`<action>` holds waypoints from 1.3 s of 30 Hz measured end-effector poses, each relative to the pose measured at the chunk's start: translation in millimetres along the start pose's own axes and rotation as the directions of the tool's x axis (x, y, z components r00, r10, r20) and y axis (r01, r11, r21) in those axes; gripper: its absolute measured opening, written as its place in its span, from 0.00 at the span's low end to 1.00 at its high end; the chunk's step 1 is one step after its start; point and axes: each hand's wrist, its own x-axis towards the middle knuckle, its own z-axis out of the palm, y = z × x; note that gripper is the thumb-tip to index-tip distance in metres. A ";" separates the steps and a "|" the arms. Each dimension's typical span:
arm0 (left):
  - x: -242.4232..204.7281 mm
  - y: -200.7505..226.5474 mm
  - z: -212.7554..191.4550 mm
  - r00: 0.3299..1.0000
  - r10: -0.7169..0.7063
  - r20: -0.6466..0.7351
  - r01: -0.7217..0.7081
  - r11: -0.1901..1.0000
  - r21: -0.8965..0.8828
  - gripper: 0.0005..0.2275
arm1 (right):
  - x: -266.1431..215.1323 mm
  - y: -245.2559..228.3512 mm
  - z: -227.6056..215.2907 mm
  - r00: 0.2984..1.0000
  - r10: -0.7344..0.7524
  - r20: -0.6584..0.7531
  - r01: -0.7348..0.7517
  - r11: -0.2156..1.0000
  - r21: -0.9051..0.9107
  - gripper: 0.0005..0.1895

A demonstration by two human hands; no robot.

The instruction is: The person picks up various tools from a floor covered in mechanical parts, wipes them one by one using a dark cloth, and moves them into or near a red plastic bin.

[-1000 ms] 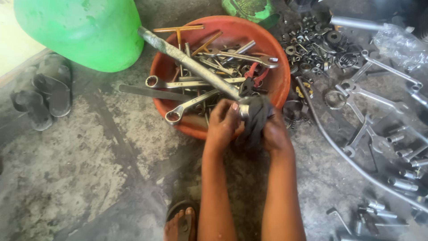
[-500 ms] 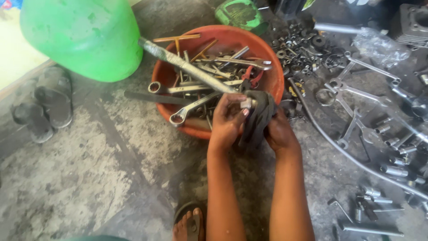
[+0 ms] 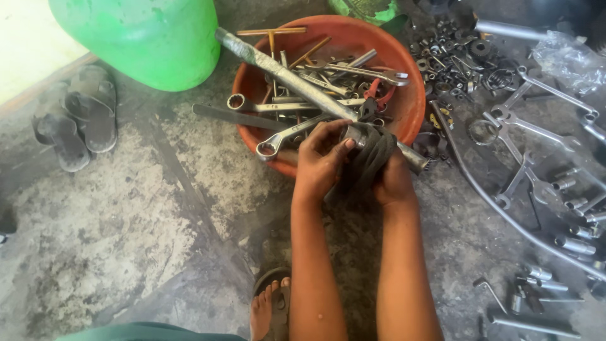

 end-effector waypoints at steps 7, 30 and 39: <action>-0.2 -2.2 -5.1 1.000 -0.006 -0.029 0.004 0.996 -0.089 0.14 | -6.7 -1.1 2.5 0.991 -0.022 0.131 0.037 0.993 -0.113 0.17; -2.2 16.7 -68.5 0.995 0.018 -0.103 -0.010 0.997 0.079 0.18 | 23.5 32.2 49.1 0.972 -0.046 0.230 0.184 0.759 -0.625 0.19; 29.9 7.7 -100.9 0.986 -0.052 -0.157 0.025 0.985 -0.168 0.13 | 47.9 53.1 90.0 0.967 -0.154 0.201 0.251 0.676 -0.692 0.12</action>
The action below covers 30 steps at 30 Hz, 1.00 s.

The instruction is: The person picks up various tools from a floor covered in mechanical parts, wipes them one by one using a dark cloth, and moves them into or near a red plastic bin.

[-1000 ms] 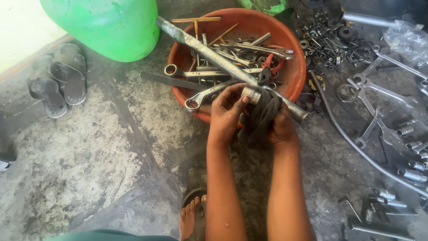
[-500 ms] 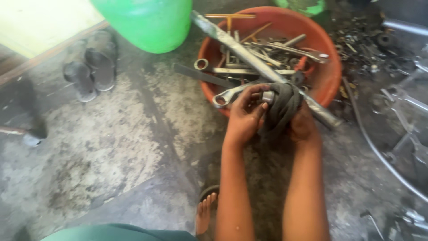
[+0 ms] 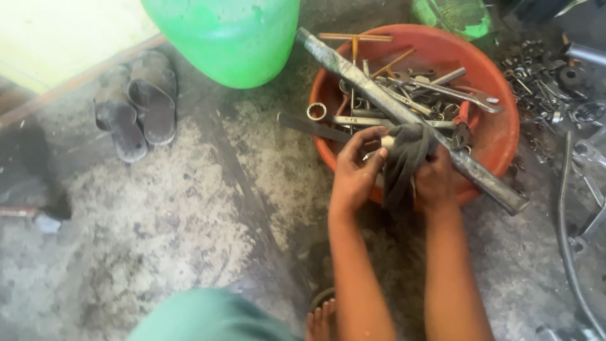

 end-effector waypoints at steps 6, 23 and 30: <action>30.7 14.8 12.6 0.968 -0.077 -0.239 0.098 0.992 0.074 0.09 | 31.9 -3.2 18.4 0.989 0.090 -0.119 -0.109 0.979 -0.171 0.13; -0.7 23.2 -35.5 0.863 0.043 -0.503 -0.009 0.998 0.070 0.10 | 0.6 -14.2 80.4 0.963 0.232 0.133 -0.220 0.970 -0.100 0.14; -30.1 53.2 -40.8 0.899 0.147 -0.412 -0.029 0.960 0.280 0.06 | 16.8 -32.5 85.8 0.911 0.138 0.389 -0.131 0.990 -0.046 0.12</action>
